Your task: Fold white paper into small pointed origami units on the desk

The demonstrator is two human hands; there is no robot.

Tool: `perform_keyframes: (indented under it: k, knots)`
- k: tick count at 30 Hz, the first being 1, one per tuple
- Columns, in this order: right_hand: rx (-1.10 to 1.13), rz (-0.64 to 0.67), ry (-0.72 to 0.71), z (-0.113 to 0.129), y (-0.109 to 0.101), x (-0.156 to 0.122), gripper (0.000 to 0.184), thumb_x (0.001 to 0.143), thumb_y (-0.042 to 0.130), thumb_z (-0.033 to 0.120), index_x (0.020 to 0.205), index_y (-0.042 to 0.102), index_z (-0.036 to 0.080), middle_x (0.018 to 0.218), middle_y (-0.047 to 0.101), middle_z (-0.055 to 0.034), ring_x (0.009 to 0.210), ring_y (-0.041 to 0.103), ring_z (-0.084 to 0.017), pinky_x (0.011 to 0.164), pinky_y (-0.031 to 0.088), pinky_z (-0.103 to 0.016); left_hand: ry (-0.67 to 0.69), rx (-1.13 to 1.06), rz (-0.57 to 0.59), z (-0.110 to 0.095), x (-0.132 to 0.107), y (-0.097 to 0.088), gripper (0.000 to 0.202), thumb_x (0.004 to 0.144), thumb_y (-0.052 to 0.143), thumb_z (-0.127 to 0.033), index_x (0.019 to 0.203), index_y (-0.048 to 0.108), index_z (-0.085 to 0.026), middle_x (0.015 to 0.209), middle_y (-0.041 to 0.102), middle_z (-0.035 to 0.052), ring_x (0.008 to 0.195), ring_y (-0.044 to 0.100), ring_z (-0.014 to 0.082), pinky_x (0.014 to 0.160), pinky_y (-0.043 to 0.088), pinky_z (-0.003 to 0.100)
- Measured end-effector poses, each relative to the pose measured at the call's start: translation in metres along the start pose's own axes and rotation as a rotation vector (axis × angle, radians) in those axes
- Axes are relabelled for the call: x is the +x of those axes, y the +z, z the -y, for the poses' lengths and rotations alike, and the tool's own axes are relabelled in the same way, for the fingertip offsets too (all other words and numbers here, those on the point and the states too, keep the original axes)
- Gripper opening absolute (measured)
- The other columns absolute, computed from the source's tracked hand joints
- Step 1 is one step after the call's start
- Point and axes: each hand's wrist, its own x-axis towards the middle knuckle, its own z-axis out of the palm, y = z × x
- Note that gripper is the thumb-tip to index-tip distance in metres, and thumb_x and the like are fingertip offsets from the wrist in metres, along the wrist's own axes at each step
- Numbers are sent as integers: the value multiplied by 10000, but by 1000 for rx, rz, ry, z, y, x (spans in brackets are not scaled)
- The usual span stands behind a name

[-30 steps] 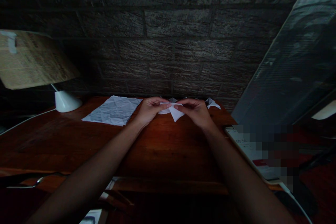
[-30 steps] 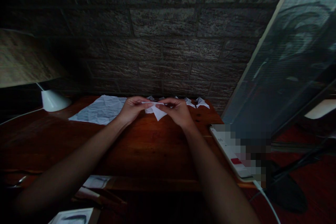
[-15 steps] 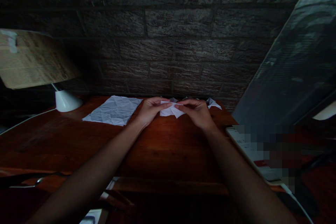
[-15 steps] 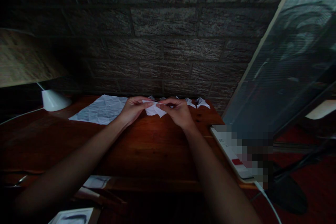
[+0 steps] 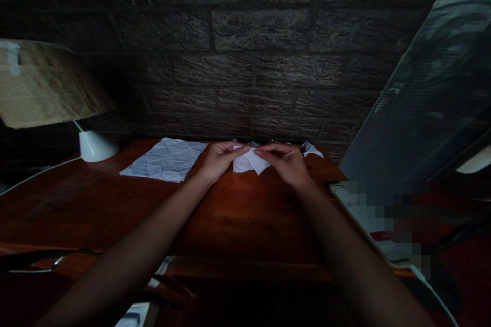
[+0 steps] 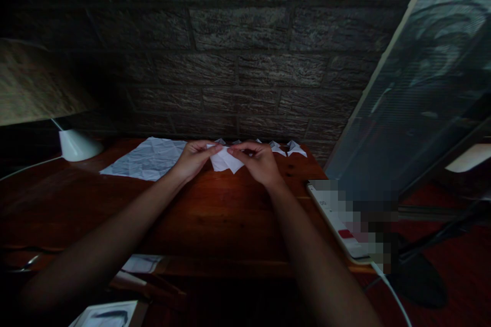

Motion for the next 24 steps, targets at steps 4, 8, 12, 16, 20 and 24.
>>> perform_keyframes:
  k: [4, 8, 12, 16, 20, 24]
  knots:
    - [21, -27, 37, -1, 1, 0, 99, 715, 798, 352, 779, 785, 279, 862, 771, -3, 783, 670, -167, 796, 517, -352, -43, -34, 32, 0, 1, 0, 341, 737, 752, -532, 822, 782, -203, 812, 757, 40, 744, 664, 174, 705, 489, 290]
    - [71, -28, 93, -1, 2, 0, 101, 710, 801, 341, 782, 783, 272, 835, 765, 5, 738, 648, -146, 769, 501, -331, -65, -60, 64, -1, 2, 1, 429, 763, 688, -611, 835, 777, -198, 800, 754, 49, 755, 676, 194, 706, 489, 296]
    - [93, -37, 146, -2, 2, 0, 163, 691, 807, 367, 798, 782, 247, 826, 762, -3, 723, 637, -147, 737, 491, -321, -58, -35, 32, 1, 2, 0, 433, 769, 686, -609, 789, 764, -184, 762, 739, 44, 711, 653, 173, 685, 477, 283]
    - [112, -68, 182, -6, 0, 2, 199, 685, 806, 387, 806, 779, 231, 829, 761, -17, 723, 640, -156, 740, 495, -329, -46, 32, 9, -2, 0, 2, 417, 791, 677, -583, 796, 757, -174, 740, 726, 32, 670, 623, 146, 645, 460, 260]
    - [176, -121, 200, -8, 0, 3, 230, 652, 829, 402, 792, 770, 230, 818, 756, -11, 708, 642, -154, 714, 494, -311, -16, 57, 49, -9, -5, 6, 299, 744, 768, -457, 857, 758, -180, 771, 731, 16, 650, 605, 126, 602, 429, 233]
    - [218, -100, 243, -9, 1, 4, 313, 688, 786, 525, 741, 743, 219, 747, 736, -7, 659, 637, -157, 640, 487, -292, -48, 57, 28, -10, -5, 6, 293, 716, 790, -435, 852, 763, -177, 793, 738, 23, 655, 621, 143, 629, 447, 254]
